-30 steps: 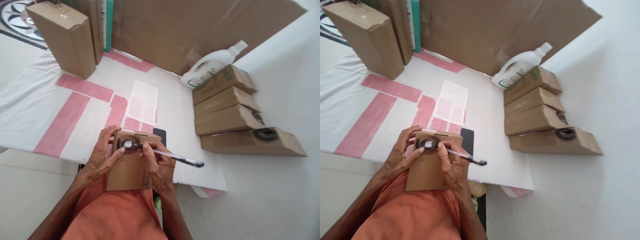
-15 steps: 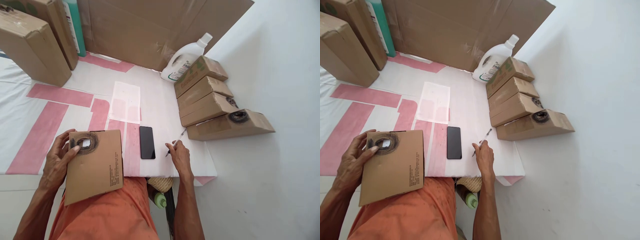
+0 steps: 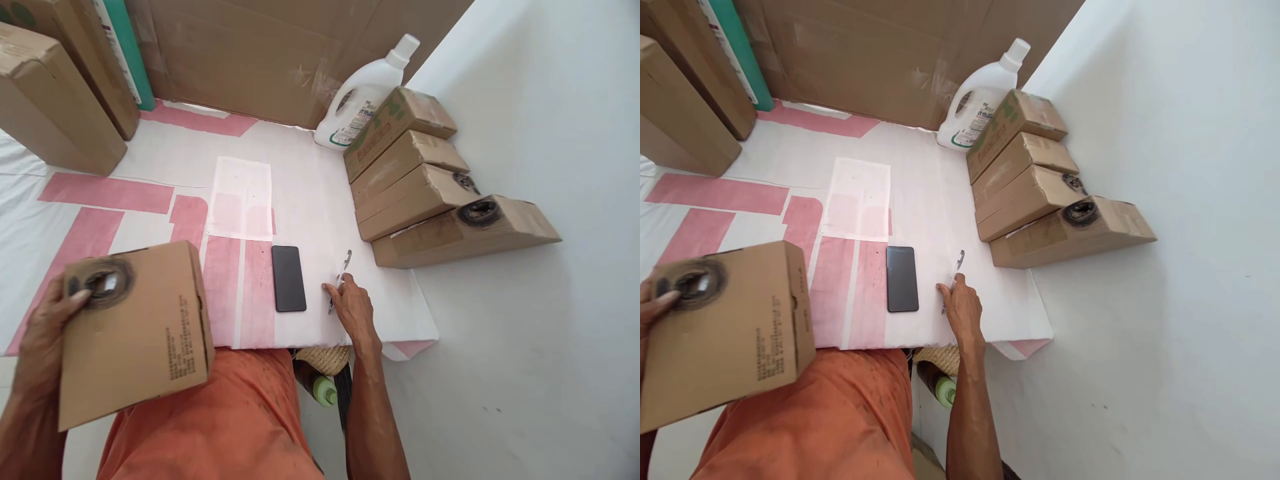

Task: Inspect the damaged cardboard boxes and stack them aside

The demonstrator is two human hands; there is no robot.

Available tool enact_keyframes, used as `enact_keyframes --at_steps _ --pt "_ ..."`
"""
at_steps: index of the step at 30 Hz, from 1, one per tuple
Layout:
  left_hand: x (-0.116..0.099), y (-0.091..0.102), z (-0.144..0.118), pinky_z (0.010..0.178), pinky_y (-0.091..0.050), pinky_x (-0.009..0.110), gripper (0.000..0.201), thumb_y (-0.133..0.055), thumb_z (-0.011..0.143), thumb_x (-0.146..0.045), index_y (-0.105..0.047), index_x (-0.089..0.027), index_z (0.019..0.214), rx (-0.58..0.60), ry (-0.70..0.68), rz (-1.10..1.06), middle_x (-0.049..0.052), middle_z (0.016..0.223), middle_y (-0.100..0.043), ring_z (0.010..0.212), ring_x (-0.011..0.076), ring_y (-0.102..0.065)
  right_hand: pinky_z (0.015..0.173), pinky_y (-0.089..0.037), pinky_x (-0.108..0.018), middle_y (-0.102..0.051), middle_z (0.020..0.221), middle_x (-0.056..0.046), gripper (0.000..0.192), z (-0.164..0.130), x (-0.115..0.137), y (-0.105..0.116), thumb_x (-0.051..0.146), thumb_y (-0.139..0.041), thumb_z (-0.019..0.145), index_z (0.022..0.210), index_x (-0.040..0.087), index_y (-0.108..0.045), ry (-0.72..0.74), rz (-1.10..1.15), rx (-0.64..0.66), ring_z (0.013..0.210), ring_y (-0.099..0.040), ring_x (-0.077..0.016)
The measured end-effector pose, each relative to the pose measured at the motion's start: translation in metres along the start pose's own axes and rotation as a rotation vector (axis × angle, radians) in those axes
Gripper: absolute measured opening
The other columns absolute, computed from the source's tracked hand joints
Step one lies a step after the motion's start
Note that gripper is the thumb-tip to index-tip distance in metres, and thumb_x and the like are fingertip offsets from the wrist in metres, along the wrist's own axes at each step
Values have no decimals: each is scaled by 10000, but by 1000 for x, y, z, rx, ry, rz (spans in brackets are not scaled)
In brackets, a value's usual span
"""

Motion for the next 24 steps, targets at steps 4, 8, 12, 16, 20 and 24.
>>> enact_keyframes --at_steps 4,8,12,16,20,24 --pt "-15 18 -7 683 -700 378 349 -722 873 -433 -785 -481 1213 -91 -63 5 -184 1298 -793 1009 291 -784 711 -387 -338 -802 1063 -168 326 -1 14 -5 396 -541 1114 1316 147 -597 24 -4 5 1022 -752 -337" --pt "-9 10 -5 546 -632 275 438 -796 786 -345 -802 -427 1216 -56 -59 -31 -122 1142 -835 858 242 -781 717 -401 -345 -806 1048 -171 348 2 25 -7 385 -540 1113 1354 142 -603 60 1 8 1024 -753 -345" --pt "5 -19 -5 552 -600 185 587 -869 761 -349 -746 -372 1334 102 -43 -101 -70 1207 -813 832 180 -754 735 -425 -351 -798 973 -143 325 1 26 -3 345 -560 1093 1344 150 -631 95 25 -17 984 -748 -337" --pt "15 -49 -10 742 -636 187 657 -907 770 -404 -690 -336 1386 248 -37 -136 -20 1442 -730 1186 251 -739 822 -483 -395 -763 1143 -192 370 -14 32 3 374 -527 1090 1342 118 -614 110 75 -122 1046 -723 -343" --pt "20 -67 -12 829 -647 252 729 -894 786 -486 -632 -288 1436 351 -113 -71 64 1545 -648 1350 333 -671 889 -539 -417 -736 1176 -185 501 -33 58 -11 622 -650 995 1191 160 -665 178 139 -124 1069 -715 -348" --pt "25 -76 -15 1017 -628 404 861 -855 806 -561 -522 -268 1544 436 -177 -11 137 1573 -600 1400 383 -639 902 -562 -486 -679 1235 -280 573 -33 71 -24 595 -844 815 1117 146 -656 130 199 -100 1177 -675 -447"
Point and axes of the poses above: each hand's wrist, its own z-axis towards the middle knuckle, its own y-axis out of the back of the hand, x = y × z, the point moved 8 cm from there along z, towards the middle knuckle
